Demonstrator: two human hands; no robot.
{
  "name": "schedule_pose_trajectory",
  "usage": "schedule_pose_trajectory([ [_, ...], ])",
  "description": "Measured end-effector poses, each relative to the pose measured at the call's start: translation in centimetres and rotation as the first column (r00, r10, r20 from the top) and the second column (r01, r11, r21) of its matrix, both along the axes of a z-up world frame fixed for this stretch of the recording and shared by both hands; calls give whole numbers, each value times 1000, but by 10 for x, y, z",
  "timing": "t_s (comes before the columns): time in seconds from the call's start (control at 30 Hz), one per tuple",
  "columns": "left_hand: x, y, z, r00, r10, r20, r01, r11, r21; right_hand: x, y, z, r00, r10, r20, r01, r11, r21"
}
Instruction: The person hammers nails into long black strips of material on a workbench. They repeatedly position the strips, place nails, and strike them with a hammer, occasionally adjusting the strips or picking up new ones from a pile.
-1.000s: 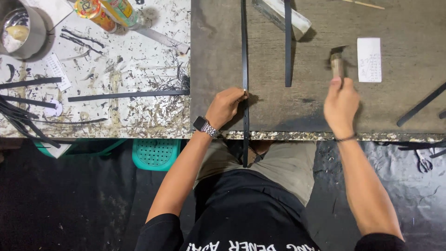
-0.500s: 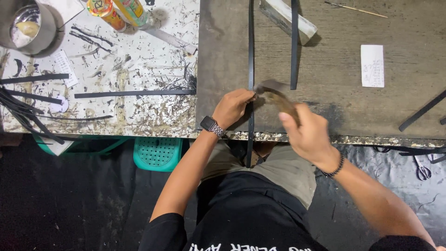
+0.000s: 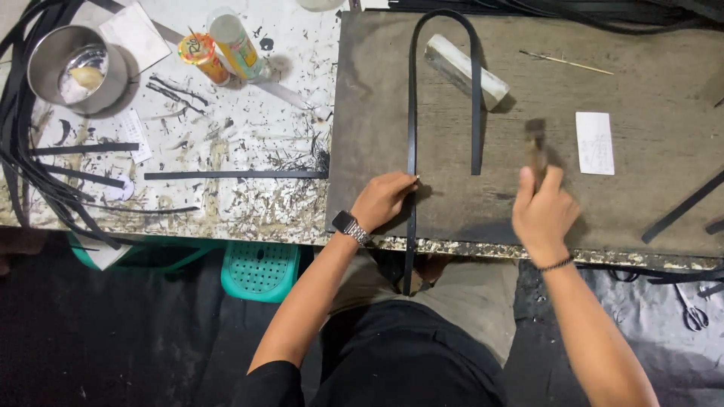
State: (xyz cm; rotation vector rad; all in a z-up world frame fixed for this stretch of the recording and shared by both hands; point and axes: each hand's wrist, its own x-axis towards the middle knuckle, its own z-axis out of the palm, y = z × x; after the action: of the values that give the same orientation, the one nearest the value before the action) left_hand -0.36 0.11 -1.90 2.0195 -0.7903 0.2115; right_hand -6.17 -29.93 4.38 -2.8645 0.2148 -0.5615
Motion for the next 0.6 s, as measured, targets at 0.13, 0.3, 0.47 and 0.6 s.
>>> schedule_pose_trajectory([
  [0.13, -2, 1, 20, 1000, 4, -4, -5, 999, -47, 22, -17, -6, 997, -57, 52, 72, 928, -366],
  [0.3, -5, -3, 27, 1000, 12, -27, -16, 987, -161, 27, 53, 3, 981, 189, 52, -162, 930, -329],
  [0.47, -8, -3, 41, 998, 59, -4, -59, 978, -202, 22, 100, -21, 753, 598, -275, -596, 797, 103],
  [0.6, -3, -3, 25, 988, 122, -91, -142, 956, -258, 17, 99, -18, 751, 593, -292, -595, 798, 91],
])
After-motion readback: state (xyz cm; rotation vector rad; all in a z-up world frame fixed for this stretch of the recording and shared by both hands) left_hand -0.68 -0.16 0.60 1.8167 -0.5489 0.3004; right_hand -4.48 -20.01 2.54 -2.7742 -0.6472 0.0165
